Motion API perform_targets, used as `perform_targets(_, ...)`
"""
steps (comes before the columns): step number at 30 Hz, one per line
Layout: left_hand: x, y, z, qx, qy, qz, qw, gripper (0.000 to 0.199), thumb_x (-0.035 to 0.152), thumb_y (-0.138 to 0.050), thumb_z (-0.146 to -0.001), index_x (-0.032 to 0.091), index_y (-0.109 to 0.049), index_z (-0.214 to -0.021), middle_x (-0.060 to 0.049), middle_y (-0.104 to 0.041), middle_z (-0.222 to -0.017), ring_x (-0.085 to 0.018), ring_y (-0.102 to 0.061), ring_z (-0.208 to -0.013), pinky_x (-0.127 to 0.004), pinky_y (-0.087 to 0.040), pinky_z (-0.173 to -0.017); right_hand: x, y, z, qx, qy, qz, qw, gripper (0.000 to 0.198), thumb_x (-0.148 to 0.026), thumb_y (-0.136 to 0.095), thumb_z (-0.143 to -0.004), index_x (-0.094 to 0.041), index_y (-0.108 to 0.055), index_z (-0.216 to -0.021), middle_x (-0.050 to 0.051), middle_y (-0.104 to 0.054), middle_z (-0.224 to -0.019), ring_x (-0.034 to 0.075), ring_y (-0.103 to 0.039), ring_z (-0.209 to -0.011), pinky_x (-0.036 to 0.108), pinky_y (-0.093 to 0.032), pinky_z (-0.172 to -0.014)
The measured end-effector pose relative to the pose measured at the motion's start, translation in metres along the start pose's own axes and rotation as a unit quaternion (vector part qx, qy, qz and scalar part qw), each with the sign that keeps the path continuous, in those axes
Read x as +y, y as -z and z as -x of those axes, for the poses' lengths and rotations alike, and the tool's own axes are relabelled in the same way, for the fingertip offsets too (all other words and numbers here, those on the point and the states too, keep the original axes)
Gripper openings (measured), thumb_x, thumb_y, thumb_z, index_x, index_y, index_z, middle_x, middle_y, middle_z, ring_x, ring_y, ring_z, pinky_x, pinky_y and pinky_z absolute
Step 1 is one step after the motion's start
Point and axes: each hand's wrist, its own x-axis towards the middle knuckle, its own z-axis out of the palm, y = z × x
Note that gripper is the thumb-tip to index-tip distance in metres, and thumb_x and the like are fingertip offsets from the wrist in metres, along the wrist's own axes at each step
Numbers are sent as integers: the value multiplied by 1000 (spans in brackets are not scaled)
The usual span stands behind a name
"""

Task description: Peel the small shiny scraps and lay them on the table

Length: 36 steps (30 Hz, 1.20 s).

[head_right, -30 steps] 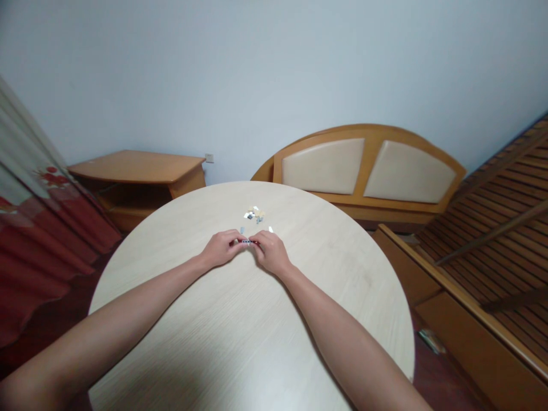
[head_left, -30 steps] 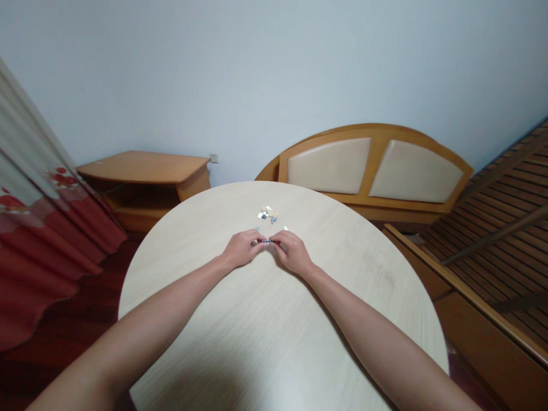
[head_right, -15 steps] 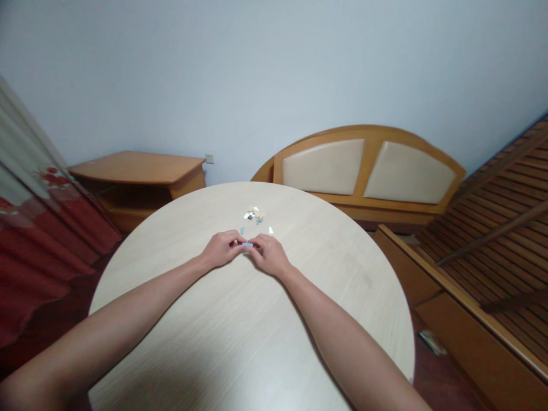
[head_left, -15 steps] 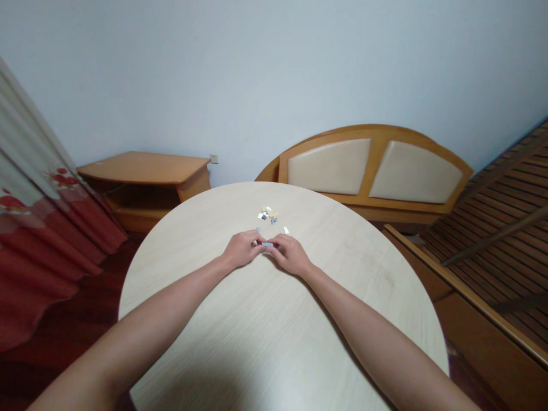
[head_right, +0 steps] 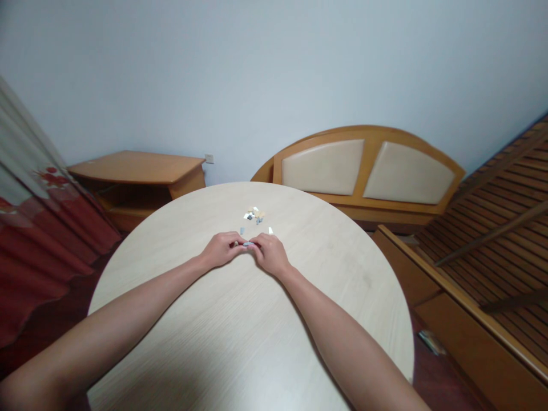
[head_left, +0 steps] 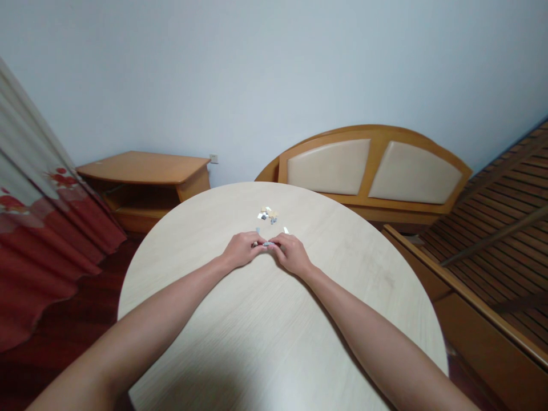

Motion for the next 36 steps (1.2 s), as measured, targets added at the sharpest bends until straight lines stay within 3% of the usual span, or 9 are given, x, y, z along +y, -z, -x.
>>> perform_targets(13,2,-1,0,-7,-4,-25,1000,17,31,-63,-90,20,-76,-95,-2,-73,-87,-13,-62,-73,-24,-44,-69,1,0,0,-12,7,0,1000,17,-17,-51,-92,-19,-67,-97,7,-68,-88,21,-61,-82,34,-46,-76)
perform_targets(16,0,3,-1,39,58,-79,994,20,34,-61,-91,21,-76,-95,-3,-74,-91,-15,-65,-77,-26,-45,-71,-1,0,0,5,-13,-15,1000,23,-17,-51,-92,-18,-63,-111,9,-68,-96,21,-62,-86,35,-47,-81)
perform_targets(19,-12,12,-4,80,165,-139,973,21,36,-62,-89,22,-77,-95,-4,-76,-97,-19,-67,-87,-28,-46,-74,-3,0,0,22,-32,-27,999,28,-20,-53,-92,-16,-59,-119,10,-67,-104,21,-62,-87,36,-48,-85)
perform_targets(22,-28,21,-6,62,268,-170,946,21,40,-66,-85,24,-78,-91,-3,-77,-95,-22,-68,-89,-29,-46,-71,-5,2,0,10,-36,-26,999,22,-20,-53,-91,-17,-62,-111,9,-67,-102,20,-62,-86,36,-48,-85)
perform_targets(25,-39,24,-8,52,304,-175,935,20,43,-68,-83,26,-78,-88,-2,-77,-93,-21,-67,-87,-29,-45,-70,-7,3,0,-8,-40,-22,999,17,-20,-54,-91,-17,-65,-104,8,-67,-97,20,-62,-84,34,-49,-83)
perform_targets(29,-41,20,-8,34,278,-174,944,21,44,-69,-82,26,-77,-90,-2,-76,-96,-21,-66,-89,-29,-44,-70,-6,2,0,-17,-40,-16,999,15,-19,-55,-90,-17,-66,-101,8,-67,-94,20,-62,-85,33,-48,-82)
perform_targets(36,-44,13,-6,-3,162,-160,974,23,34,-59,-91,25,-76,-103,-4,-71,-106,-21,-63,-102,-29,-48,-81,-4,1,0,-25,-38,-20,999,14,-18,-56,-90,-17,-67,-98,7,-67,-93,19,-62,-84,32,-48,-80)
